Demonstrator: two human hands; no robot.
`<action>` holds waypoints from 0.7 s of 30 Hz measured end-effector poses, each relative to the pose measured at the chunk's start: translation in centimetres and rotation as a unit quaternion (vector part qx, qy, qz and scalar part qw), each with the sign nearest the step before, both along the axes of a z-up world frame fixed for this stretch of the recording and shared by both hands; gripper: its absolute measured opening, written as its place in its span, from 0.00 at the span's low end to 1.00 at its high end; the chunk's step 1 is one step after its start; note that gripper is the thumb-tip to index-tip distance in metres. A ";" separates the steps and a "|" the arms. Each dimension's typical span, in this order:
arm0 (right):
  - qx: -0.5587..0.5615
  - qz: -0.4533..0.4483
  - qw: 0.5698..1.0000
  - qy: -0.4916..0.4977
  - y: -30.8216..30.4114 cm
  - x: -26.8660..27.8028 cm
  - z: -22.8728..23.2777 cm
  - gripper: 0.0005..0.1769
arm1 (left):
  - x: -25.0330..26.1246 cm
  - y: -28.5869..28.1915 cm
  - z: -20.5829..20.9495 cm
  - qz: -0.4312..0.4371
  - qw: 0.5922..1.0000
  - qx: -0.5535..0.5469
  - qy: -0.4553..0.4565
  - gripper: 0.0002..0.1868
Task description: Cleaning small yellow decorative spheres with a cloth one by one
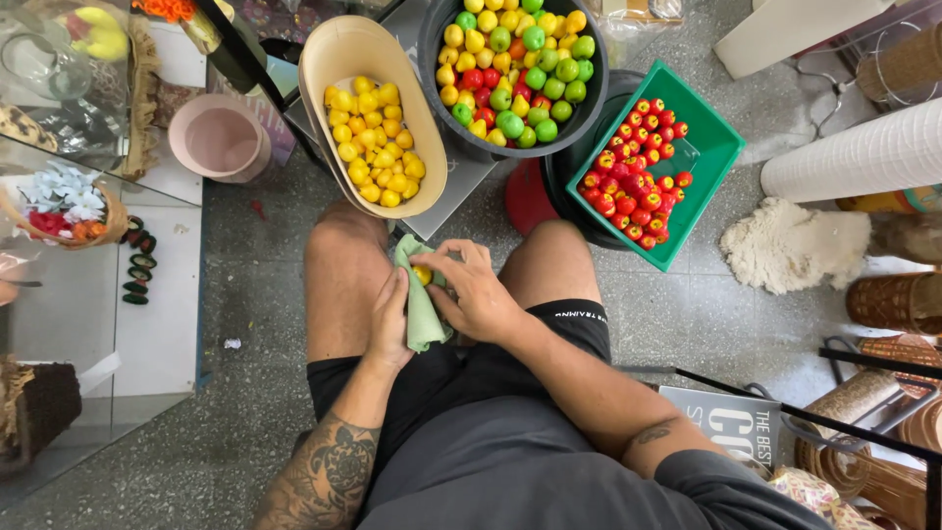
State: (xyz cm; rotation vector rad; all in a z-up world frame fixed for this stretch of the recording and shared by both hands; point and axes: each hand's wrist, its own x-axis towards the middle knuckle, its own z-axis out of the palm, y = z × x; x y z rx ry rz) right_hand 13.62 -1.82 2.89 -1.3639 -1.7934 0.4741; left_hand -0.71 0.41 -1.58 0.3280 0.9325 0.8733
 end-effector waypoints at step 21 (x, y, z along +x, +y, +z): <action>-0.077 0.048 0.992 0.086 2.6 1.6 1.8 0.20 | 0.4 0.3 -1.3 0.014 0.997 -0.039 -0.059 0.21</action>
